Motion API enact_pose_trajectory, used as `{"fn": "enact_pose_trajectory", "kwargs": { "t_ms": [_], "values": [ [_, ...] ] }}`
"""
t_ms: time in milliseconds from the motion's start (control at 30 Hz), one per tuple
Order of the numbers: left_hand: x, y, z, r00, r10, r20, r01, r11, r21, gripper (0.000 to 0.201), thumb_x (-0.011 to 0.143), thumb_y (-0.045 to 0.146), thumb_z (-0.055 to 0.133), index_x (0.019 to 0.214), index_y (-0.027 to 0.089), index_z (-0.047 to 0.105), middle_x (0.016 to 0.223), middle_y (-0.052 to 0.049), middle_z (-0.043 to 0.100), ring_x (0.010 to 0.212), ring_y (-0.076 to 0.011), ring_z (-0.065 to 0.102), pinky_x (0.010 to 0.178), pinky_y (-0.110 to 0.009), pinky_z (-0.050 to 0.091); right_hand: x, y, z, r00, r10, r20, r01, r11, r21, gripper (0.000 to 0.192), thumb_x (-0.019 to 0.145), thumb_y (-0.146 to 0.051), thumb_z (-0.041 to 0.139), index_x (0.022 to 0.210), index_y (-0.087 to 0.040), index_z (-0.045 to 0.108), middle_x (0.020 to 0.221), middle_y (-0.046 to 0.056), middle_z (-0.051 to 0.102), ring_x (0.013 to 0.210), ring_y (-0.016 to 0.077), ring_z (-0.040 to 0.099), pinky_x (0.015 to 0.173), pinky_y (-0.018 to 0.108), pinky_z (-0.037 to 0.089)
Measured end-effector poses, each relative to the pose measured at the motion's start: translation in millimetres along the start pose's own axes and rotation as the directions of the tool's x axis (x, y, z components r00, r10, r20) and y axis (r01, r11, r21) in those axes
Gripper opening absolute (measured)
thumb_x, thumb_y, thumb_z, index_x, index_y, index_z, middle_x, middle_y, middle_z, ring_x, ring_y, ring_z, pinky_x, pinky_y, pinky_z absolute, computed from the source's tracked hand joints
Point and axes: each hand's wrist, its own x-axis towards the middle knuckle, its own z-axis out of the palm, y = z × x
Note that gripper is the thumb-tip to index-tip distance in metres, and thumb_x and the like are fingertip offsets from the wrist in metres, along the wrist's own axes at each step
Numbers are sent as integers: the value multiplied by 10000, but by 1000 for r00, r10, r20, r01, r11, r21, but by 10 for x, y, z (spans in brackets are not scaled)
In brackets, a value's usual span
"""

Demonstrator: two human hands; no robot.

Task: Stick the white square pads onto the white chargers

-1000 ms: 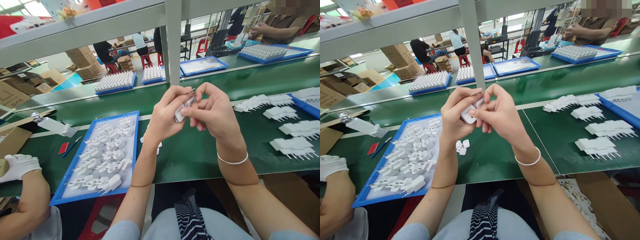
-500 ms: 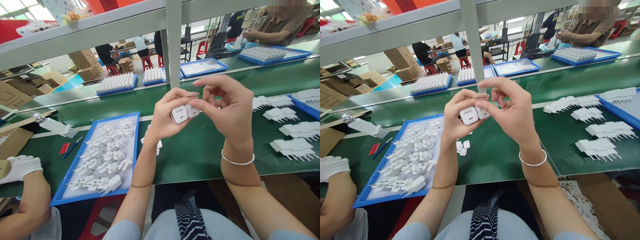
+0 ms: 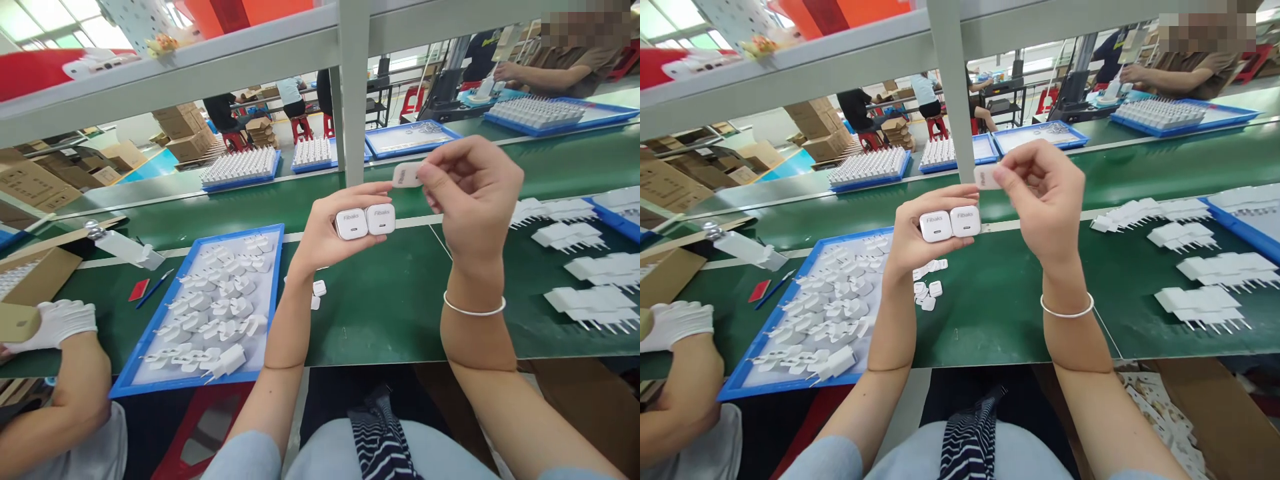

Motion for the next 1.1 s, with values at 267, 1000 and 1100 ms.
{"fn": "enact_pose_trajectory", "kwargs": {
  "t_ms": [267, 1000, 1100],
  "values": [
    [-47, 59, 117, 989, -128, -79, 134, 988, 78, 302, 768, 305, 783, 1046, 190, 757, 1064, -64, 784, 942, -241, 742, 805, -331, 599, -391, -172, 339, 952, 3, 305, -167, 842, 513, 185, 893, -348, 698, 784, -248, 587, 612, -50, 478, 474, 107, 408, 436, 258, 300],
    [-66, 480, -6, 990, 105, -94, -86, 978, 188, 388, 855, 367, 773, 1227, 302, 682, 1248, -23, 745, 1200, -275, 707, 1096, -521, 573, 50, -211, -194, 992, 124, -8, -86, 725, 683, 326, 615, -270, 896, 615, -193, 580, 482, -77, 334, 343, 41, 251, 319, 267, 86],
    [-78, 480, 29, 988, 125, -93, -108, 979, 170, 393, 855, 351, 774, 1235, 309, 683, 1239, -23, 750, 1192, -274, 712, 1103, -527, 566, 62, -192, -181, 989, 148, -27, -91, 733, 674, 330, 595, -280, 880, 602, -202, 559, 473, -83, 316, 344, 40, 240, 329, 261, 72]
  ]
}}
